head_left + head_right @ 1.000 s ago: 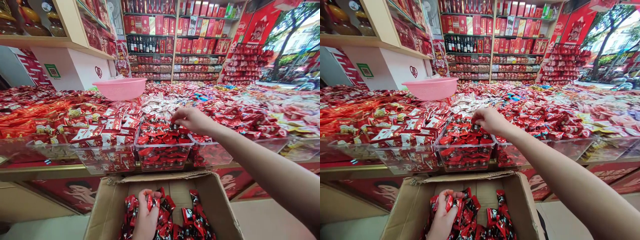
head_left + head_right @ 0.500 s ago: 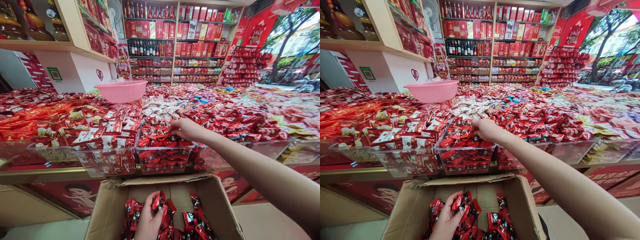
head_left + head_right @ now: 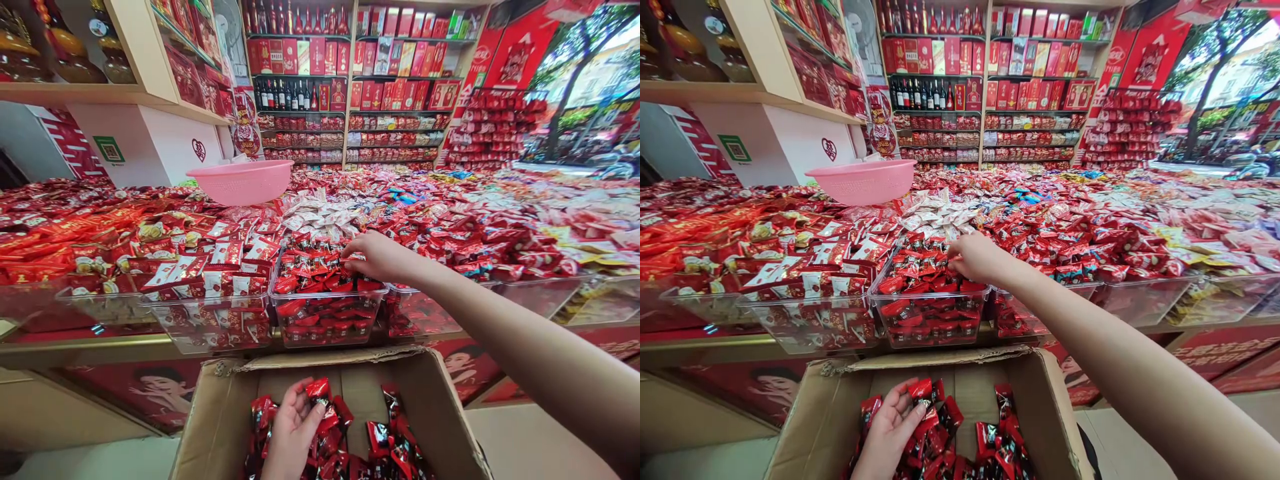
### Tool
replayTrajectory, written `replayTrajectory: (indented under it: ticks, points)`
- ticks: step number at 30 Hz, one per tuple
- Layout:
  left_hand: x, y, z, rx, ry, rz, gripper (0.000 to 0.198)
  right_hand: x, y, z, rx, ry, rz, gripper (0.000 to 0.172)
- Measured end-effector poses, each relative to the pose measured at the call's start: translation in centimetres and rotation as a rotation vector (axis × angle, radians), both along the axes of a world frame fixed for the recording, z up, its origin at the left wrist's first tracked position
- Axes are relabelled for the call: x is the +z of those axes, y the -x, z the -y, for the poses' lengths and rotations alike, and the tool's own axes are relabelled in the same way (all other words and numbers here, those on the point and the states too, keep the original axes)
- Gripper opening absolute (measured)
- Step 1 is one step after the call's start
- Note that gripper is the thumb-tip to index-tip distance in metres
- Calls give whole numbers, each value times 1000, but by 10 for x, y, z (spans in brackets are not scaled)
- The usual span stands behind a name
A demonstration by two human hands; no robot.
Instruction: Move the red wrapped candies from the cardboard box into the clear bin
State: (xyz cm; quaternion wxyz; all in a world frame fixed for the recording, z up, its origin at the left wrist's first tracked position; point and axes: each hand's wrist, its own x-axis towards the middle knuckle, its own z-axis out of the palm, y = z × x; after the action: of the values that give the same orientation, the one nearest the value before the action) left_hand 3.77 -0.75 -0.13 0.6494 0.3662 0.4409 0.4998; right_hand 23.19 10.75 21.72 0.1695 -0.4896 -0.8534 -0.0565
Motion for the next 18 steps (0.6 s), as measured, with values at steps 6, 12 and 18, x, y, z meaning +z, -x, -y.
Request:
replayTrajectory:
  ticks: [6, 12, 18]
  points:
    - [46, 2, 1, 12, -84, 63, 35, -41, 25, 74, 188, 81, -346, 19]
    - [74, -5, 0, -19, -239, 28, 47, -87, 37, 93, 168, 516, -656, 20]
    - [73, -7, 6, -59, -259, 25, 45, -102, 32, 95, 110, 732, -851, 25]
